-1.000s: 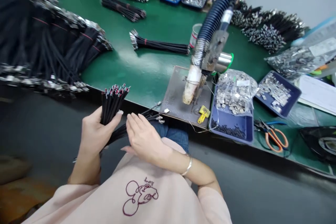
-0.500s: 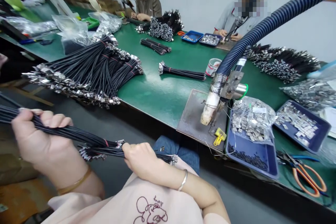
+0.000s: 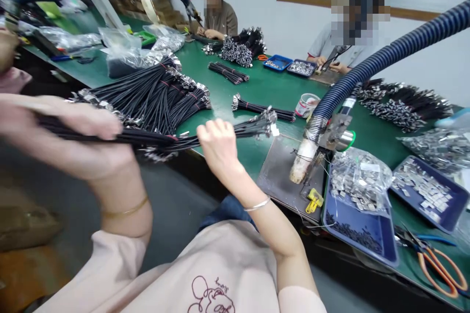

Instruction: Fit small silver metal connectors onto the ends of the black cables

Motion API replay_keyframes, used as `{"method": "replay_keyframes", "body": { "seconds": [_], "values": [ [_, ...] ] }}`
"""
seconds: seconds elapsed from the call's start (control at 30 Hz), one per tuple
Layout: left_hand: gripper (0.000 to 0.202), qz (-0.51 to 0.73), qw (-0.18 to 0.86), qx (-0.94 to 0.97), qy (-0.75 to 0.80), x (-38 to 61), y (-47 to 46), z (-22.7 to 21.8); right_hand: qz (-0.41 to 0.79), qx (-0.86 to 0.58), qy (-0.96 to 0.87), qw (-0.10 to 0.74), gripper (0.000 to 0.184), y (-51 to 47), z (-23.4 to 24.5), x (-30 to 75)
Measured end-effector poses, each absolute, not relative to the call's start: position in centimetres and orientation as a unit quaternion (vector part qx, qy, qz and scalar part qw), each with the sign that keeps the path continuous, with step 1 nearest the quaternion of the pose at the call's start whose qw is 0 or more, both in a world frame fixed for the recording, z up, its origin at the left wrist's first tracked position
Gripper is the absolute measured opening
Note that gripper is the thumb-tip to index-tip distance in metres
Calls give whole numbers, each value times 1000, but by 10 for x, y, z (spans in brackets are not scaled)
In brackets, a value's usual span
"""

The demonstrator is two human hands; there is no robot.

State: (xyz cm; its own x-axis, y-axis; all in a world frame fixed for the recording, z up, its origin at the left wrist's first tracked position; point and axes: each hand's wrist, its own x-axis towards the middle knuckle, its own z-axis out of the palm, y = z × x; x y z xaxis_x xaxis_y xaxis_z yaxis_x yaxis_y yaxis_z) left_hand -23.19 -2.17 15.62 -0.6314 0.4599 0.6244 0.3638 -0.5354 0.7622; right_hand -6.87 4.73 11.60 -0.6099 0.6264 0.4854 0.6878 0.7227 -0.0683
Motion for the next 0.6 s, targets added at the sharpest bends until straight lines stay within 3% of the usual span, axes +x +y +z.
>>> {"method": "replay_keyframes", "body": {
  "seconds": [0.03,0.07,0.17,0.27,0.43,0.6],
  "values": [
    [42,808,17,428,405,-217,-10,148,-68,-403,-877,254,23,59,109,-66],
    [38,778,83,483,394,-204,1,138,-66,-439,-860,253,25,70,100,-62],
    [37,601,136,671,412,-172,27,98,-30,-526,-825,206,32,92,65,-44],
    [39,518,150,759,365,-150,43,61,-20,-552,-812,189,31,100,30,-23],
    [32,410,115,846,320,-124,53,19,-7,-534,-826,179,49,71,-16,13],
    [37,312,55,895,314,-114,43,-9,-5,-443,-868,226,56,-4,-41,69]
  ]
}}
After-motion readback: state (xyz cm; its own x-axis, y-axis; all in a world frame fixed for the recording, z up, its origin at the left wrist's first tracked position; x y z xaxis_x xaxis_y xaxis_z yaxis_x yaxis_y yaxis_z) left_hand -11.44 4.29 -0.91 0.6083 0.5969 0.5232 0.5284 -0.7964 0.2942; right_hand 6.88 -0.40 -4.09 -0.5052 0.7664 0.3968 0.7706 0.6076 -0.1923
